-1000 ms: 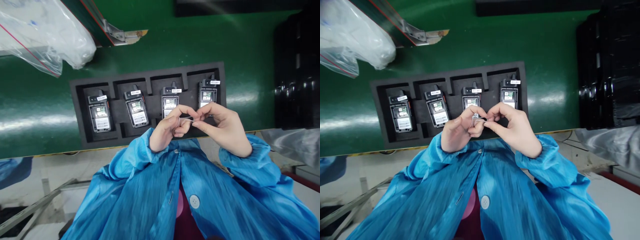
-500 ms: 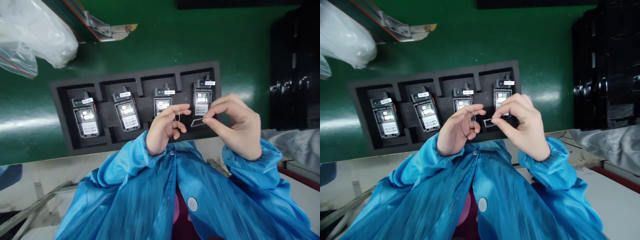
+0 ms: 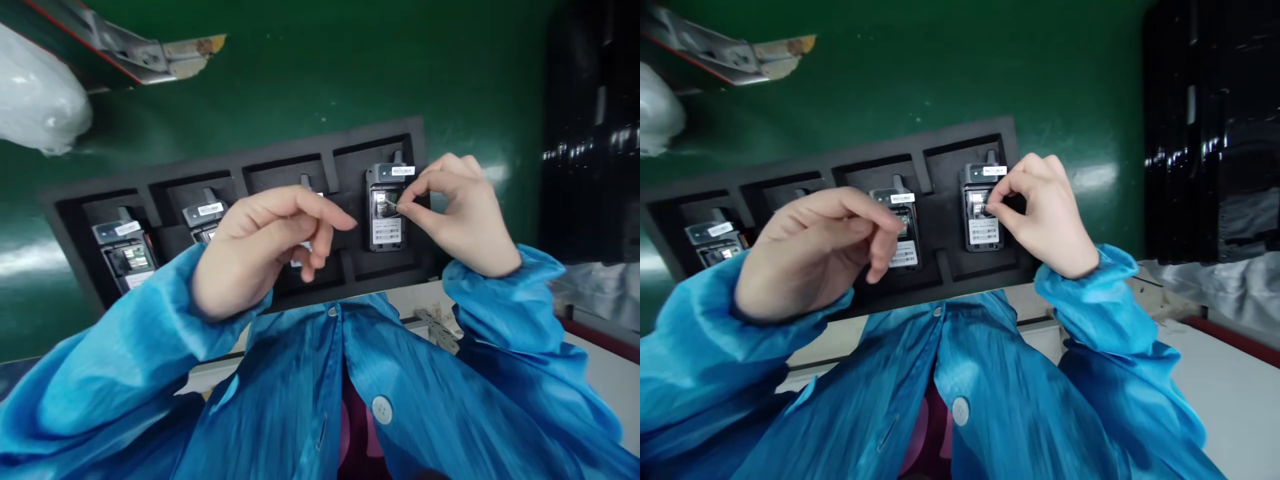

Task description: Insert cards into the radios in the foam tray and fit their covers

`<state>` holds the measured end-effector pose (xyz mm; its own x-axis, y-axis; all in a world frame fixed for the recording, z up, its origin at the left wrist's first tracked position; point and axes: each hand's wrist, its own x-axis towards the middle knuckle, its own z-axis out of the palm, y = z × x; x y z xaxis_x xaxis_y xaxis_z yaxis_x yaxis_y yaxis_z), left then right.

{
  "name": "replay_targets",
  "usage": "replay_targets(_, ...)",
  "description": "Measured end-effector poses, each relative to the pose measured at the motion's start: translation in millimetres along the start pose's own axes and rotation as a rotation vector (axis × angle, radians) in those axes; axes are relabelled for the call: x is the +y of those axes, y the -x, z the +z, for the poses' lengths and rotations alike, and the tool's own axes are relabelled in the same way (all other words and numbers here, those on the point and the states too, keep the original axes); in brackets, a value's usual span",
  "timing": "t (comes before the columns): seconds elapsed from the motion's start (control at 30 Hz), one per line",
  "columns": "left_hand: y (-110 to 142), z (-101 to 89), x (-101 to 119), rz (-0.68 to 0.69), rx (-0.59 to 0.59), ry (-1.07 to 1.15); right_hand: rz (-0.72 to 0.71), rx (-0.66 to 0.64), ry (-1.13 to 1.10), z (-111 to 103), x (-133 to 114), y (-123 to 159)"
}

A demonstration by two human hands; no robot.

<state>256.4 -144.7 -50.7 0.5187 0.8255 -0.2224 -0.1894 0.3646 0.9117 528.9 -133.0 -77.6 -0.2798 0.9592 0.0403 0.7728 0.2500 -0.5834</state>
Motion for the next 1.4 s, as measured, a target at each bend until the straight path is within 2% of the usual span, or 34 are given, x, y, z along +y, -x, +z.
replay_targets(0.07, -13, 0.3, -3, 0.107, -0.028, -0.443, 0.007, 0.025, 0.019, 12, 8, -7)
replay_targets(0.13, -24, 2.8, -12, 0.276, -0.092, -0.903, 0.003, 0.038, 0.026, 19, 12, -10)
replay_targets(0.2, -31, 5.8, -23, 0.432, -0.155, -1.269, -0.004, 0.052, 0.031, 22, 14, -10)
replay_targets(0.27, -35, 8.0, -35, 0.507, -0.176, -1.52, -0.009, 0.071, 0.039, 22, 14, -9)
replay_targets(0.33, -36, 8.5, -43, 0.543, -0.172, -1.648, -0.018, 0.097, 0.046, 23, 14, -8)
replay_targets(0.5, -37, 4.3, -53, 0.624, -0.133, -1.742, -0.023, 0.111, 0.077, 26, 15, -8)
replay_targets(0.9, -35, 1.4, -57, 0.662, -0.138, -1.772, 0.019, 0.077, 0.162, 30, 17, -4)
replay_targets(1.2, -33, 1.9, -62, 0.623, -0.126, -1.693, -0.101, 0.224, 0.136, 38, 23, -3)
replay_targets(1.4, -34, 2.5, -63, 0.598, -0.131, -1.759, -0.122, 0.298, 0.072, 26, 23, 10)
